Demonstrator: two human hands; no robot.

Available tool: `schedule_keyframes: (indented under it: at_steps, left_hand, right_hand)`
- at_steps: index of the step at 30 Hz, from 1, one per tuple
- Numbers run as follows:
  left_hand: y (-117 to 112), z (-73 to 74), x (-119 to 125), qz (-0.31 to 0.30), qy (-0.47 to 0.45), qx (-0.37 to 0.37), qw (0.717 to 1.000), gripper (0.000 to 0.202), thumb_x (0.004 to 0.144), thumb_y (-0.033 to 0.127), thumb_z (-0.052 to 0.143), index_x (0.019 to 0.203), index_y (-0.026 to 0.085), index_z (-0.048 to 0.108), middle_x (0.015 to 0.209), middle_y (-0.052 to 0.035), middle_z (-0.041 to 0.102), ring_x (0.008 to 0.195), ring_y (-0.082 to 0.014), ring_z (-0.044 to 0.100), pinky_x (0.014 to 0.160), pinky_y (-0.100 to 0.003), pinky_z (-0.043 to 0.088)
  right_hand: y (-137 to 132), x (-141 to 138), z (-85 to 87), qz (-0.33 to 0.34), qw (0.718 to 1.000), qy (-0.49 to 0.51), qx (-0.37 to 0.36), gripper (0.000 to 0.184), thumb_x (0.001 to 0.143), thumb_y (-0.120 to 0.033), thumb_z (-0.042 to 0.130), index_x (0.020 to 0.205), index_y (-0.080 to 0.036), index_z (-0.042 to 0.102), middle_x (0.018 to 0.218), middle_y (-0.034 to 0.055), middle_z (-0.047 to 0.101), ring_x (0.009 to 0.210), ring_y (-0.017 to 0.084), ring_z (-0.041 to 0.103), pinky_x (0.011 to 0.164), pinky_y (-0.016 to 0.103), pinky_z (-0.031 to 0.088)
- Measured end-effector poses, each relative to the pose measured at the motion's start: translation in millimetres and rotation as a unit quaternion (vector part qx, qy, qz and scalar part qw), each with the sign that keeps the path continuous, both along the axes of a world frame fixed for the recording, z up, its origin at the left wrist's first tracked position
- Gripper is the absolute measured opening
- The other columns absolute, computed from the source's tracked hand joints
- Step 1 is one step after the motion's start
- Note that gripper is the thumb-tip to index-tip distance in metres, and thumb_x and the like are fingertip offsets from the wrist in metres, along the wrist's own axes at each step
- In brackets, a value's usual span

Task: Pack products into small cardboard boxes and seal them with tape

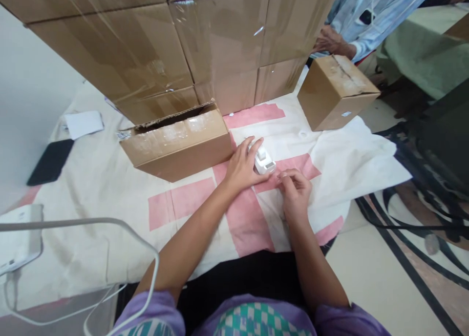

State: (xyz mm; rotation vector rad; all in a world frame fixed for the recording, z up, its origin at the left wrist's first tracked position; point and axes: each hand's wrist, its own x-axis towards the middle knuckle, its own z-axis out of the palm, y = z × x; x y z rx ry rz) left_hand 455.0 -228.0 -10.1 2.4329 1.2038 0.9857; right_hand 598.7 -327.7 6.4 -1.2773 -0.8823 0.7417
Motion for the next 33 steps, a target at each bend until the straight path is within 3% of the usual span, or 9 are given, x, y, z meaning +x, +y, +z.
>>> schedule_keyframes:
  at_steps: [7, 15, 24, 33]
  left_hand:
    - [-0.1, 0.8, -0.1, 0.0, 0.01, 0.002, 1.0, 0.104, 0.068, 0.052, 0.084, 0.155, 0.023, 0.034, 0.158, -0.018, 0.037, 0.144, -0.037, 0.043, 0.113, -0.049, 0.045]
    - [-0.2, 0.7, 0.0, 0.001, 0.016, 0.01, 1.0, 0.105, 0.068, 0.053, 0.084, 0.155, 0.021, 0.034, 0.157, -0.0189, 0.038, 0.145, -0.0366, 0.043, 0.112, -0.049, 0.046]
    - [-2.2, 1.0, 0.1, -0.004, 0.023, 0.008, 1.0, 0.104, 0.067, 0.055, 0.084, 0.154, 0.022, 0.036, 0.156, -0.0192, 0.038, 0.14, -0.0372, 0.048, 0.11, -0.051, 0.046]
    - [-6.6, 5.3, 0.0, 0.001, 0.029, 0.007, 1.0, 0.101, 0.068, 0.054, 0.083, 0.153, 0.021, 0.04, 0.156, -0.0183, 0.039, 0.142, -0.0356, 0.046, 0.111, -0.048, 0.047]
  right_hand:
    - [0.1, 3.4, -5.4, 0.023, 0.997, 0.065, -0.028, 0.012, 0.083, -0.031, 0.069, 0.078, -0.021, 0.073, 0.062, -0.0034, 0.06, 0.057, 0.011, 0.052, 0.056, 0.025, 0.041]
    - [1.3, 3.4, -3.3, 0.03, 0.997, 0.058, -0.047, 0.014, 0.082, -0.026, 0.065, 0.078, -0.021, 0.077, 0.084, 0.0027, 0.073, 0.066, 0.013, 0.058, 0.059, 0.025, 0.045]
    - [2.0, 1.6, 5.7, 0.036, 0.997, 0.032, -0.06, 0.023, 0.085, -0.03, 0.063, 0.095, -0.02, 0.081, 0.061, -0.0015, 0.062, 0.052, 0.012, 0.048, 0.049, 0.025, 0.038]
    - [0.4, 3.1, 5.9, 0.015, 0.997, 0.052, -0.06, 0.025, 0.084, -0.03, 0.063, 0.094, -0.017, 0.082, 0.051, -0.0041, 0.053, 0.048, 0.01, 0.041, 0.048, 0.024, 0.033]
